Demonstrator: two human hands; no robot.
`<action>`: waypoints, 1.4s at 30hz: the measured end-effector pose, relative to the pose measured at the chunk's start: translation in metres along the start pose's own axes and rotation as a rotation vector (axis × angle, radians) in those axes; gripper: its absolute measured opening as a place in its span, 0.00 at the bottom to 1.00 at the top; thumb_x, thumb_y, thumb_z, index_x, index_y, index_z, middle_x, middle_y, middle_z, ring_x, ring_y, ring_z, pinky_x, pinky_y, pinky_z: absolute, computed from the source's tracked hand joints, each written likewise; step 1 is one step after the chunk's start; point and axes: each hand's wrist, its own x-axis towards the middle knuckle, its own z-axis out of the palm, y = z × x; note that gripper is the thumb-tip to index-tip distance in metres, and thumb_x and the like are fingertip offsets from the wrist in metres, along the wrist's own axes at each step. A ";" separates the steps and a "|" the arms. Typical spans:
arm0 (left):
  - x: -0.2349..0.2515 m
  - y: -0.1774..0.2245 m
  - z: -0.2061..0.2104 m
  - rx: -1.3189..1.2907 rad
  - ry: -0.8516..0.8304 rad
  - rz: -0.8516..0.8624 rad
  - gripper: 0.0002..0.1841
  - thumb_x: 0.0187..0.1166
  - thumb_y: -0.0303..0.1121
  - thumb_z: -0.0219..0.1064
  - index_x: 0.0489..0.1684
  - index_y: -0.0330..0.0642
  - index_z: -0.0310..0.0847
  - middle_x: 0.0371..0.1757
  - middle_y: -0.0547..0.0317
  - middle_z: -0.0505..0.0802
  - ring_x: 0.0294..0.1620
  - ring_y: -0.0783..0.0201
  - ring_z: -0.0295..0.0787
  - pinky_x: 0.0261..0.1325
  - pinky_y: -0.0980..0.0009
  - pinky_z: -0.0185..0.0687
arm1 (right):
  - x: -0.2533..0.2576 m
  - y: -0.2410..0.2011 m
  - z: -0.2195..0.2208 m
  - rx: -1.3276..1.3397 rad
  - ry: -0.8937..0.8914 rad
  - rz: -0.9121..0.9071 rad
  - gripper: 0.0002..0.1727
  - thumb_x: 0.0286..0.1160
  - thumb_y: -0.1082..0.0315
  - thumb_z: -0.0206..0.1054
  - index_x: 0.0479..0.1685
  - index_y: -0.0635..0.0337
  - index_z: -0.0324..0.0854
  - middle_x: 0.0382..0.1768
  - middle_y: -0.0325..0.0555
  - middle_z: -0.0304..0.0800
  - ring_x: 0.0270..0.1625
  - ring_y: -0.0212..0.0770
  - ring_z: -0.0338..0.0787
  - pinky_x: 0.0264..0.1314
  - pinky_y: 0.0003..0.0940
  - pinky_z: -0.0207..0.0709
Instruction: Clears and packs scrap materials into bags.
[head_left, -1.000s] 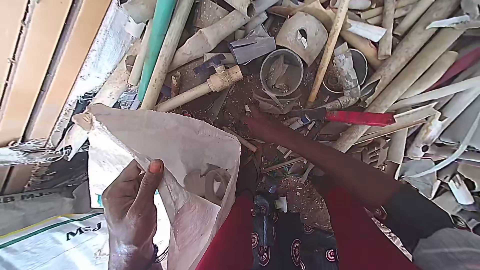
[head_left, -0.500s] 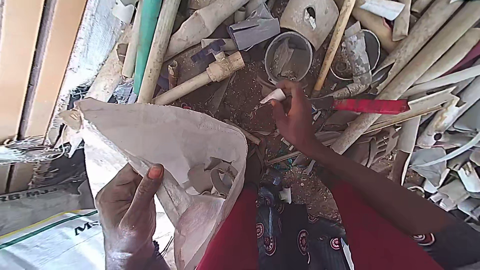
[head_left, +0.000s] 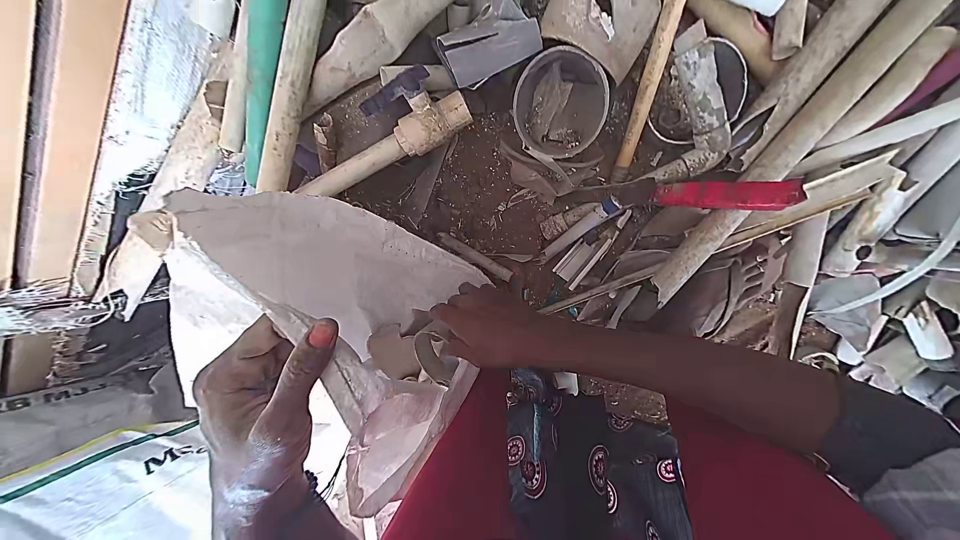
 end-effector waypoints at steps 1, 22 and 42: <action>0.000 0.001 0.002 0.007 -0.011 0.002 0.05 0.83 0.38 0.66 0.47 0.56 0.87 0.38 0.83 0.95 0.40 0.82 0.92 0.48 0.82 0.88 | 0.003 -0.001 0.008 -0.029 -0.042 0.048 0.28 0.85 0.53 0.66 0.72 0.66 0.76 0.59 0.63 0.86 0.68 0.64 0.81 0.72 0.62 0.68; -0.001 0.016 0.016 0.083 0.230 -0.312 0.03 0.74 0.23 0.68 0.32 0.41 0.83 0.30 0.71 0.91 0.38 0.78 0.90 0.54 0.80 0.85 | -0.122 0.021 -0.085 -0.405 0.860 0.414 0.16 0.82 0.71 0.66 0.65 0.65 0.83 0.63 0.63 0.84 0.64 0.64 0.84 0.60 0.59 0.79; 0.006 0.029 0.039 0.031 0.079 -0.176 0.08 0.79 0.19 0.56 0.36 0.41 0.80 0.30 0.82 0.90 0.39 0.87 0.87 0.51 0.87 0.83 | -0.176 0.110 -0.001 -0.496 0.902 0.206 0.11 0.70 0.78 0.62 0.37 0.62 0.92 0.42 0.53 0.94 0.53 0.56 0.91 0.58 0.55 0.77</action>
